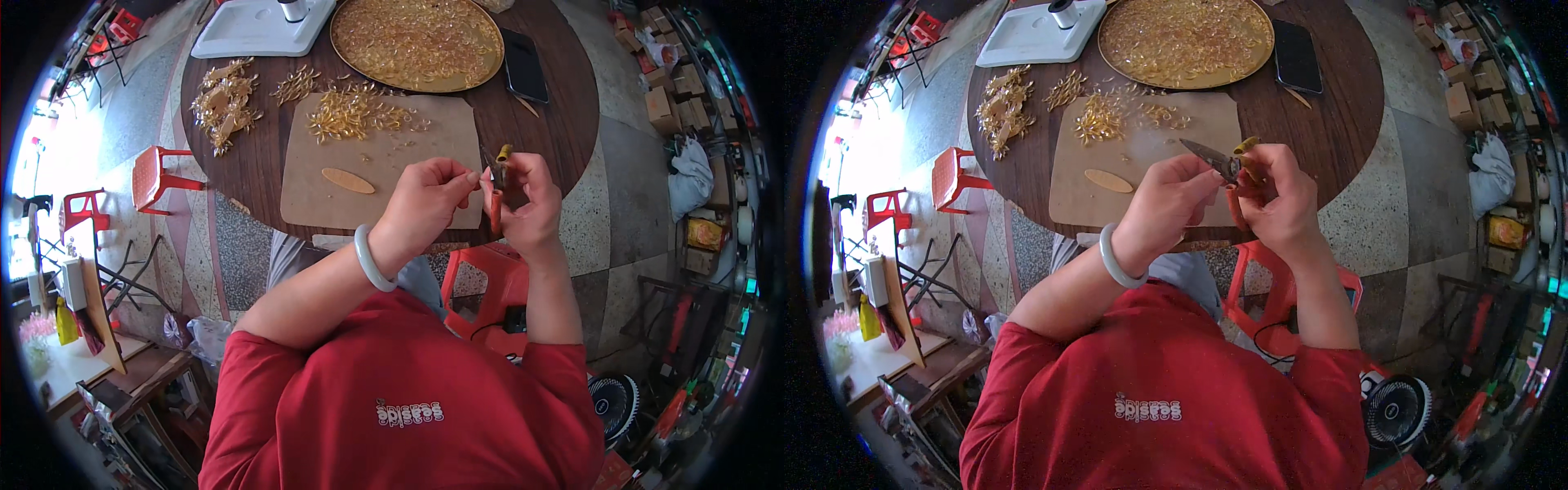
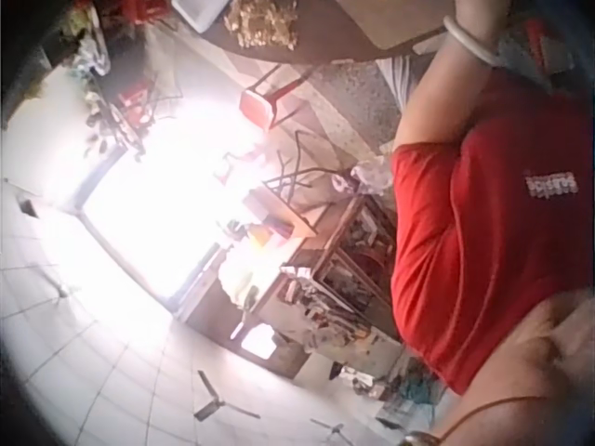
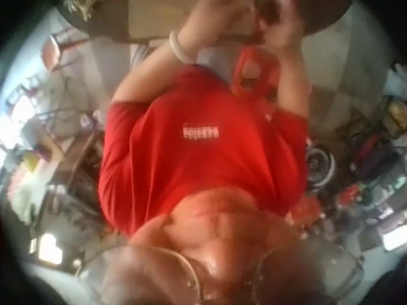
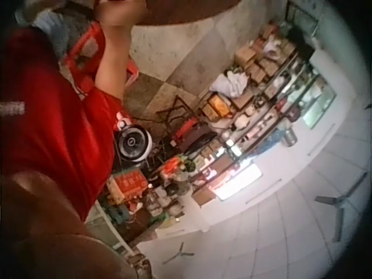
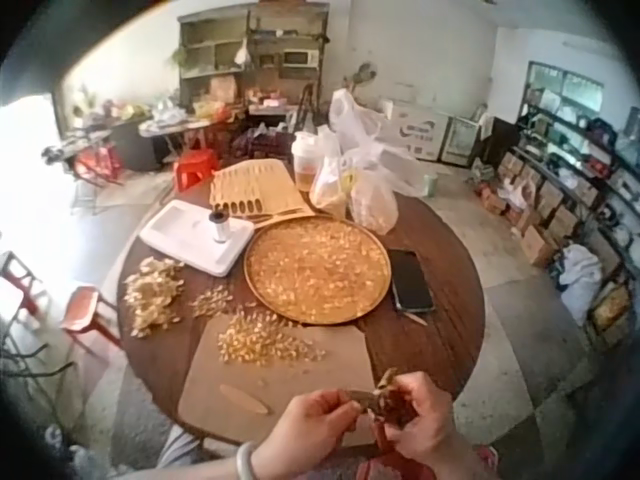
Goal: Sorting and trimming small gold-colored decorative shoe components and placing them into plastic bags.
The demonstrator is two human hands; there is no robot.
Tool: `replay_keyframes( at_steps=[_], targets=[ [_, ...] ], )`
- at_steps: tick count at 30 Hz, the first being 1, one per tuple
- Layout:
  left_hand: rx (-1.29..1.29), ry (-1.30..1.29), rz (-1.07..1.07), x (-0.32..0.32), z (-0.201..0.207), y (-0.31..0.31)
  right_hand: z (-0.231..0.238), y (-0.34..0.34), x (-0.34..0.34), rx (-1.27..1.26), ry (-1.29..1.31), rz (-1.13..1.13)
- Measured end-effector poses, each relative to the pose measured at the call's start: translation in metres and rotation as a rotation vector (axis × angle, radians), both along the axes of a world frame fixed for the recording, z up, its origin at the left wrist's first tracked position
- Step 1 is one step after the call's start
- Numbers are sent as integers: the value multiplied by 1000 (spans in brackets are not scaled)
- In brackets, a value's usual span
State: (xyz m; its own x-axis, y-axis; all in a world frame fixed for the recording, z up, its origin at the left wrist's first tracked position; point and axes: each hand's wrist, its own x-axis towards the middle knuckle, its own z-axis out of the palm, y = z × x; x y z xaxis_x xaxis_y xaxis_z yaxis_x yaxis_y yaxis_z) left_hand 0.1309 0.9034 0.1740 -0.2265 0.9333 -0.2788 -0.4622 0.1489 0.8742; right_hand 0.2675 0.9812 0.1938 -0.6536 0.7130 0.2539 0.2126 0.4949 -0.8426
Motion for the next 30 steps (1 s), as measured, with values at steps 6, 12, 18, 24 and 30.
replay_keyframes(
  at_steps=[6, 12, 18, 24, 30],
  targets=[
    [-43, -127, -49, -4, 5, 0, -6, 2, -5, -27, 88, -11],
    [-37, -298, -88, -5, 5, 2, -8, 5, -7, -185, 197, -57],
    [-6, -337, -100, -5, 5, 5, -5, 6, -7, -251, 256, -62],
    [-14, -356, -74, -6, 1, 5, -5, 1, -10, -299, 255, -6],
    [-29, -229, -15, -5, 0, 4, -7, 0, -7, -181, 143, -23]
  ],
)
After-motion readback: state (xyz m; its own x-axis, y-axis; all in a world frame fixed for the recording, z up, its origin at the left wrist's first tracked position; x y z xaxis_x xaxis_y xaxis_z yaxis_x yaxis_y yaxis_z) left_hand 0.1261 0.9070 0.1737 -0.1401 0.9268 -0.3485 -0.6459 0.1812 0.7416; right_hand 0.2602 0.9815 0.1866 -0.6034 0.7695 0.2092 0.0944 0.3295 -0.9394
